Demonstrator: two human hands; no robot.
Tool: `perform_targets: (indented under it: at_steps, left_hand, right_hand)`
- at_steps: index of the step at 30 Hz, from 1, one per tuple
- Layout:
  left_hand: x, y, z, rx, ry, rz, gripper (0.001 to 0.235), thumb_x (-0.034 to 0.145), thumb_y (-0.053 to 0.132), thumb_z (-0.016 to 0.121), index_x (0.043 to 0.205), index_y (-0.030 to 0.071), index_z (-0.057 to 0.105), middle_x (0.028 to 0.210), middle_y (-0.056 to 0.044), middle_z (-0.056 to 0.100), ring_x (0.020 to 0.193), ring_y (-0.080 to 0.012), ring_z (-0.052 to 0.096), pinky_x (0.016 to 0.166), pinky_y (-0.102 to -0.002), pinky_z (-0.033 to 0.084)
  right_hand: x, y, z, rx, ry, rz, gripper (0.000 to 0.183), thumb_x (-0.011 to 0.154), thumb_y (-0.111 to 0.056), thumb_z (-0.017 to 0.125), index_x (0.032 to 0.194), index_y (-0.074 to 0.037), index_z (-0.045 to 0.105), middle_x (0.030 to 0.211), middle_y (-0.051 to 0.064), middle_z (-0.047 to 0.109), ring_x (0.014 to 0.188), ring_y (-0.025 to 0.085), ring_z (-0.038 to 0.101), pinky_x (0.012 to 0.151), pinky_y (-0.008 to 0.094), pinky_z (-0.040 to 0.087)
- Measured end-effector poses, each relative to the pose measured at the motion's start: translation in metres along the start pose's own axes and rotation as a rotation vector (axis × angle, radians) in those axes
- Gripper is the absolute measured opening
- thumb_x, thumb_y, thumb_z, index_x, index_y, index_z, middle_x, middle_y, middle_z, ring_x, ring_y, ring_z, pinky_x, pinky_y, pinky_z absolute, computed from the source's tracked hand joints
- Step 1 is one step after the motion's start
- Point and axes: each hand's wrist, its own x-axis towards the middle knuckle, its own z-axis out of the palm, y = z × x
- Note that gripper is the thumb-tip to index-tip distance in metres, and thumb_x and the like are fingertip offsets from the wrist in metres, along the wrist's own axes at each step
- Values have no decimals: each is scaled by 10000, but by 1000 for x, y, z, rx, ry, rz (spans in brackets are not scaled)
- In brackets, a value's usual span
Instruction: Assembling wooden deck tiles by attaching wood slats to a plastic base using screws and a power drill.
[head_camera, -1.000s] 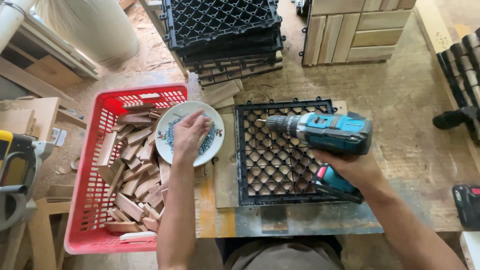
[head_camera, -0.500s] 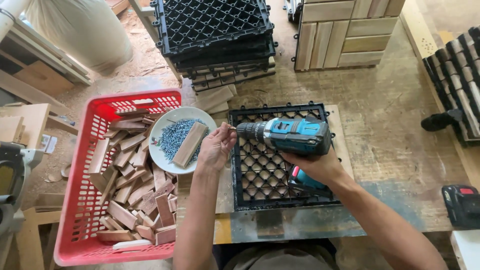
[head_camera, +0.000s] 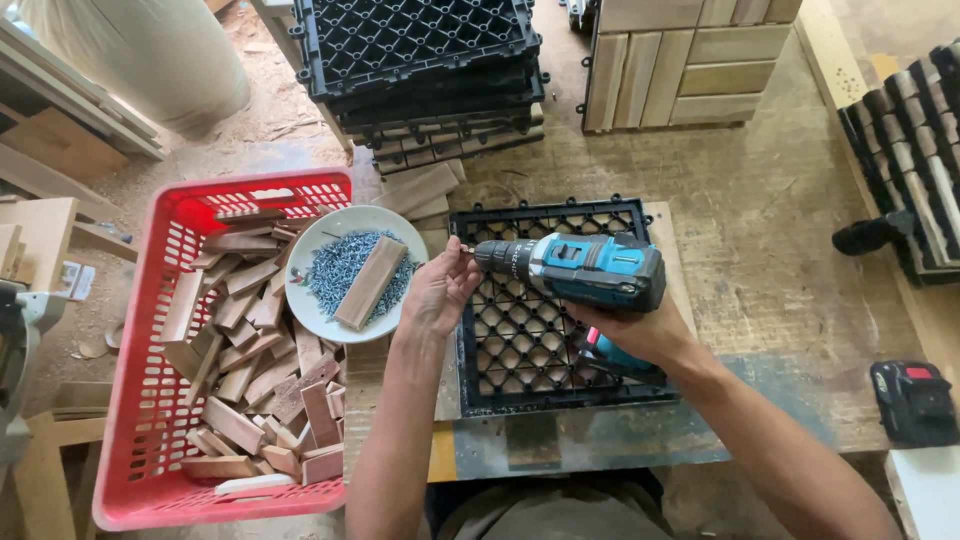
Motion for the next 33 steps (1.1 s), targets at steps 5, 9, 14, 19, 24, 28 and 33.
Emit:
perform_targets:
  at_steps: [5, 9, 14, 19, 24, 28, 33]
  left_hand:
    - [-2, -1, 5, 24, -6, -10, 245, 928, 302, 794, 924, 61, 752, 834, -125, 785, 715, -213, 787, 660, -297, 671]
    - [2, -7, 9, 36, -15, 10, 261, 932, 336, 785, 945, 78, 751, 864, -108, 790, 722, -201, 784, 657, -285, 669]
    - [-24, -11, 27, 99, -55, 55, 289, 939, 354, 775, 931, 66, 759, 854, -128, 784, 760, -236, 788, 674, -298, 665]
    - [-53, -47, 37, 575, 104, 229, 285, 983, 309, 728, 941, 34, 792, 872, -132, 795, 727, -170, 743, 676, -248, 631]
    - [-55, -103, 31, 1904, 109, 1025, 920, 863, 677, 660, 1508, 51, 464, 1605, -292, 355, 1452, -439, 388, 974, -427, 522]
    - [-64, -77, 64, 2014, 25, 645, 1078, 859, 769, 574, 1622, 69, 275, 1692, -305, 73, 1545, -495, 53, 1197, -568, 95]
    - [-67, -52, 82, 2056, -98, 384, 1193, 675, 873, 607, 1633, 237, 288, 1689, -274, 72, 1502, -613, 11, 1168, -754, 10]
  right_hand:
    - [7, -9, -8, -40, -34, -174, 154, 807, -155, 855, 875, -35, 787, 847, 204, 769, 795, 395, 760, 718, 480, 617]
    - [12, -15, -14, -5, -35, -117, 149, 801, -162, 866, 806, -38, 783, 789, 186, 763, 743, 373, 758, 695, 464, 621]
    - [12, -11, -19, 58, -56, 90, 184, 792, -197, 886, 721, -61, 784, 706, 139, 757, 672, 302, 755, 684, 429, 614]
    - [19, 1, -29, 113, -55, 295, 241, 783, -232, 905, 637, -84, 784, 623, 93, 751, 602, 232, 752, 673, 394, 607]
    - [70, 13, -27, -36, -84, 508, 381, 531, -160, 986, 789, -3, 754, 679, 191, 700, 691, 247, 694, 680, 424, 537]
    - [92, 45, -12, -36, -136, 573, 399, 510, -186, 995, 776, -22, 748, 621, 157, 696, 646, 244, 721, 707, 362, 557]
    - [131, 36, 7, -198, -292, 731, 396, 515, -303, 1000, 747, -118, 738, 588, 82, 713, 591, 192, 748, 630, 349, 553]
